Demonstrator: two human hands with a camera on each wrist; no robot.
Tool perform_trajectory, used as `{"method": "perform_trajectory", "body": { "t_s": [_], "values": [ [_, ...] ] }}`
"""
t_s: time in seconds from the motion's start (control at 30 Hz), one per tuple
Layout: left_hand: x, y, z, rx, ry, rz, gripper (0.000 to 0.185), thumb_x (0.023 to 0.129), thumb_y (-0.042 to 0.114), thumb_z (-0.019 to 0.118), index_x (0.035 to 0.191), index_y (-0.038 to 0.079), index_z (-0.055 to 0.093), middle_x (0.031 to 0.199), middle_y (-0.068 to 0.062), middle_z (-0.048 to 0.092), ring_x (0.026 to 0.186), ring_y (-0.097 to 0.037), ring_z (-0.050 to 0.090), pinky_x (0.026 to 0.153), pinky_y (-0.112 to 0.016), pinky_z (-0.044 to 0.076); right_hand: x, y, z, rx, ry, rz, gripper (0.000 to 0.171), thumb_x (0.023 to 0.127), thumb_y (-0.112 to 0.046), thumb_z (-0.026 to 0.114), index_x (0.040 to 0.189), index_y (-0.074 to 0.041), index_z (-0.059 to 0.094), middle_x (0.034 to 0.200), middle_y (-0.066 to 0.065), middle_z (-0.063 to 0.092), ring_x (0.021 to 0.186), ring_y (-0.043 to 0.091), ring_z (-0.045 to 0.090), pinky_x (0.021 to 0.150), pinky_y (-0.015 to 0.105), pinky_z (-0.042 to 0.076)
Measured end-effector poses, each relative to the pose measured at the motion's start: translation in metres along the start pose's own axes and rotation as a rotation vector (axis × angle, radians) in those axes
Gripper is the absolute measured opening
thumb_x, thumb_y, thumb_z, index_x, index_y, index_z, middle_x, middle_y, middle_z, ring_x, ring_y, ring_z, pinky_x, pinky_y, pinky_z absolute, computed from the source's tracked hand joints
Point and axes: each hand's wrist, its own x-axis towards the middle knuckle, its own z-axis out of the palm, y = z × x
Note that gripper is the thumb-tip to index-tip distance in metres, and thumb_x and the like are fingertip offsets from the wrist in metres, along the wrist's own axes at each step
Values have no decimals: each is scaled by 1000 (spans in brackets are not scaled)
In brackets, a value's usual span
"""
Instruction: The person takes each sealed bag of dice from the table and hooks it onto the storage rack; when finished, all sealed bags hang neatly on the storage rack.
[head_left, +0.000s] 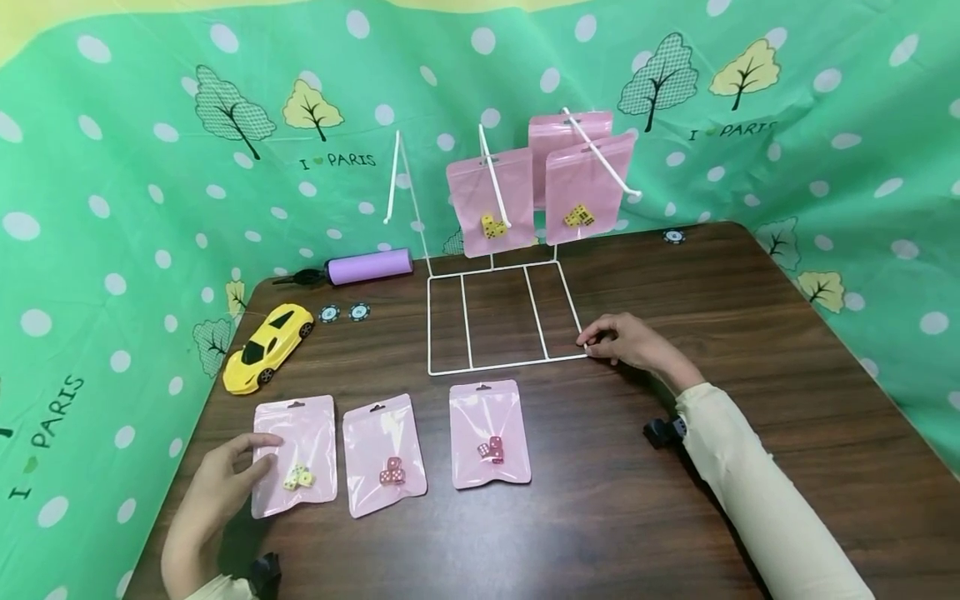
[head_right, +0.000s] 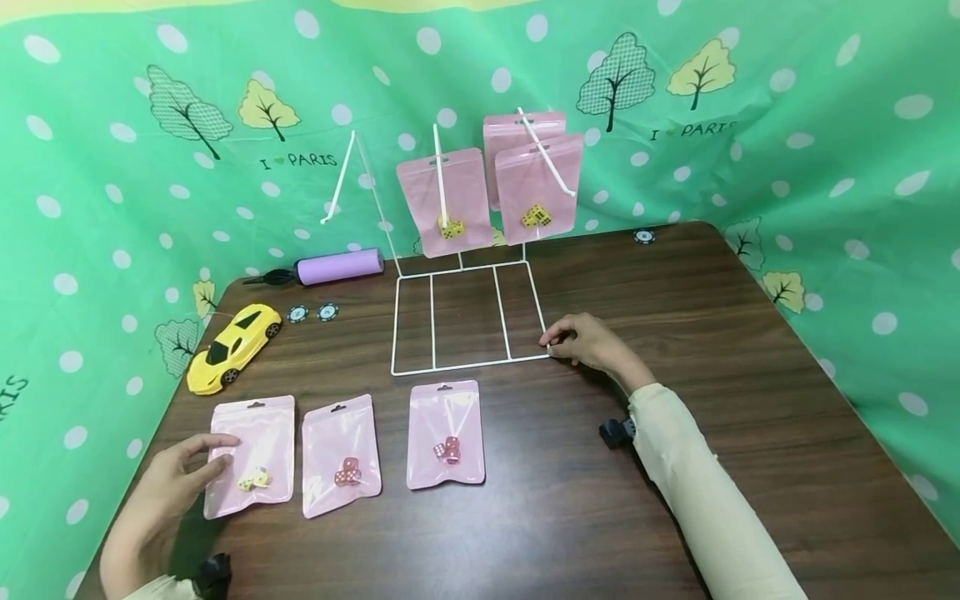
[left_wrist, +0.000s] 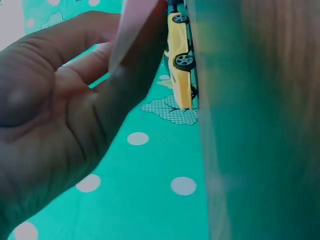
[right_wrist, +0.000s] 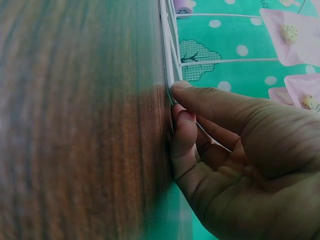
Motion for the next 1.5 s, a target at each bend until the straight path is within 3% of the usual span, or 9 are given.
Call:
{"method": "perform_trajectory", "body": {
  "t_s": [0.17,0.4,0.5,0.63,0.77,0.97,1.1,1.33,1.5],
  "values": [
    [-4,3,-7,23,66,69,27,102,-2,70,128,-6,72,127,-32,63,89,-15,58,66,-25,49,-1,-4,0,7,-6,-16,18,103,-4,73,118,2,77,129,24,65,77,21,57,63,31,52],
    [-4,16,-17,40,211,272,26,98,-5,74,124,-5,74,90,-9,55,74,-5,45,59,-23,38,-3,-5,0,12,-8,-10,19,102,-5,73,120,3,77,129,24,65,77,20,56,63,31,52],
    [-1,25,-20,8,247,344,26,95,-11,75,120,-8,74,93,-14,60,77,8,50,61,-12,44,-3,-4,1,16,-10,-4,20,103,-5,73,120,2,77,129,23,66,78,21,57,63,31,52],
    [6,39,-24,-53,282,414,28,92,-18,74,119,-12,73,115,-25,66,95,18,57,74,-5,51,-3,-3,1,13,-11,-6,20,103,-4,71,121,3,76,129,24,65,77,21,57,64,31,53],
    [12,57,-27,-98,313,499,31,90,-22,73,119,-11,73,116,-12,65,98,17,61,80,-7,52,-4,-3,0,5,-11,-10,20,104,-3,70,122,4,76,127,24,64,77,22,57,63,31,53],
    [19,93,-33,-181,286,597,36,93,-21,71,126,-8,72,118,5,62,100,6,68,82,-12,56,-4,-4,0,11,-13,-8,20,103,-2,71,122,4,75,121,22,65,80,22,58,63,31,53],
    [20,117,-34,-258,246,652,37,94,-21,70,128,-8,71,119,-1,63,103,-2,72,81,-16,58,-4,-6,0,4,-17,-7,20,104,-4,71,122,3,76,127,23,65,78,21,58,64,32,53],
    [21,149,-32,-309,237,771,33,96,-15,72,128,-6,72,116,-9,62,99,-10,74,64,-17,57,-3,-7,0,-3,-17,-22,21,104,-6,71,123,3,76,130,24,65,79,22,58,65,33,53],
    [23,169,-29,-395,200,844,36,93,-22,70,127,-9,72,118,-13,62,102,-14,74,74,-20,61,-3,-5,1,8,-17,-23,20,103,-4,71,121,4,76,128,25,66,80,22,59,65,33,54]
  ]
}}
